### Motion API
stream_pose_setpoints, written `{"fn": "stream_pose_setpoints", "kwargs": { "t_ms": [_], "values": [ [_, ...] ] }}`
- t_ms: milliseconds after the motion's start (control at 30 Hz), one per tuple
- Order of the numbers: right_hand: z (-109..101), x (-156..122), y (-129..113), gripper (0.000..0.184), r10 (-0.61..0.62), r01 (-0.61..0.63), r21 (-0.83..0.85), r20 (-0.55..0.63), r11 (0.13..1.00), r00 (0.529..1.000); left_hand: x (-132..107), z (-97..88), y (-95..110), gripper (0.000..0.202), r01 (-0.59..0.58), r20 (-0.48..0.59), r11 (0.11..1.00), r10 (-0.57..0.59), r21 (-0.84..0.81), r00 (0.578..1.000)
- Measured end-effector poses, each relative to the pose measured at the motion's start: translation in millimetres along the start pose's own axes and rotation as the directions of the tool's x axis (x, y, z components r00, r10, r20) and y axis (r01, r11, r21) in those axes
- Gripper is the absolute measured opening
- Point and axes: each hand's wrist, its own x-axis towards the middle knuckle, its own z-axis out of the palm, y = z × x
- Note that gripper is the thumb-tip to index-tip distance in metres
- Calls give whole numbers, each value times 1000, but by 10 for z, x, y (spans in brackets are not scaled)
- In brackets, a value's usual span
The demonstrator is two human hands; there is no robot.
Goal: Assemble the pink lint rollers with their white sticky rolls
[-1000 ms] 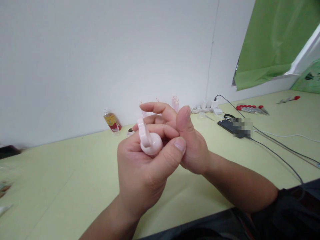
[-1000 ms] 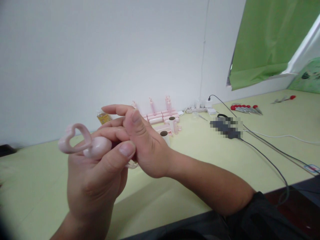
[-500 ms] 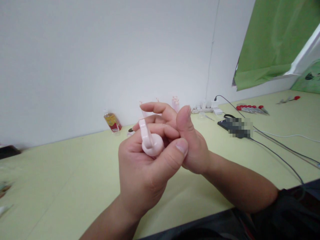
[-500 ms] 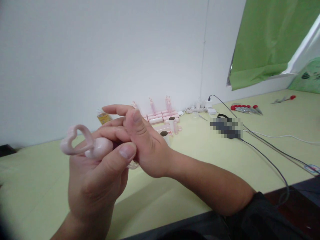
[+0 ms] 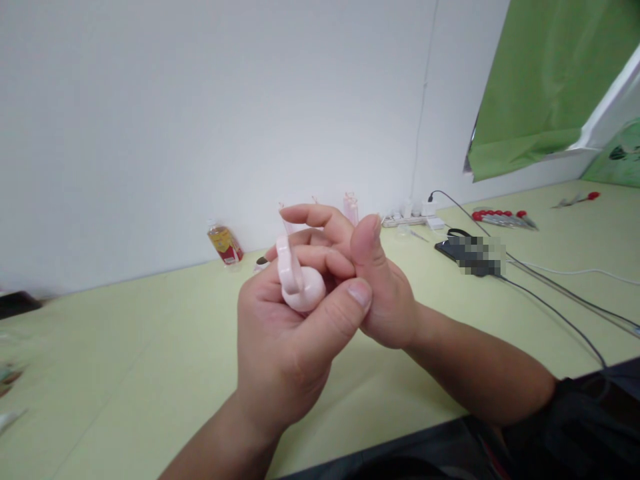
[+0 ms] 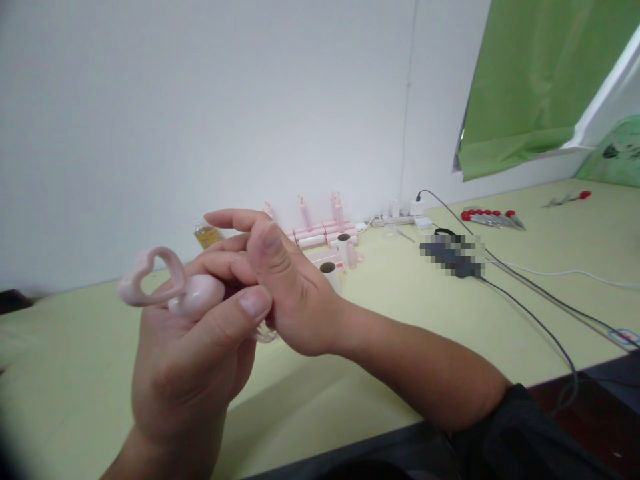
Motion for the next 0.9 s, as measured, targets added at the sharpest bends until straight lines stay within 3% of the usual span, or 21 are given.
{"fn": "stream_pose_setpoints", "kwargs": {
  "t_ms": [467, 733, 900],
  "values": [
    [39, -4, 7, 70, 88, -85, 197, -8, 977, 996, -14, 20, 7, 5, 6, -34, 1000, -6, 17, 999],
    [46, 44, 67, 69, 52, -104, 466, 124, 879, 991, -8, 55, 112, 16, -159, -69, 934, 191, 321, 979],
    [51, 50, 33, 68, 84, -134, 474, 126, 870, 988, -35, 54, 83, 17, -145, -78, 944, 175, 298, 981]
  ]
}}
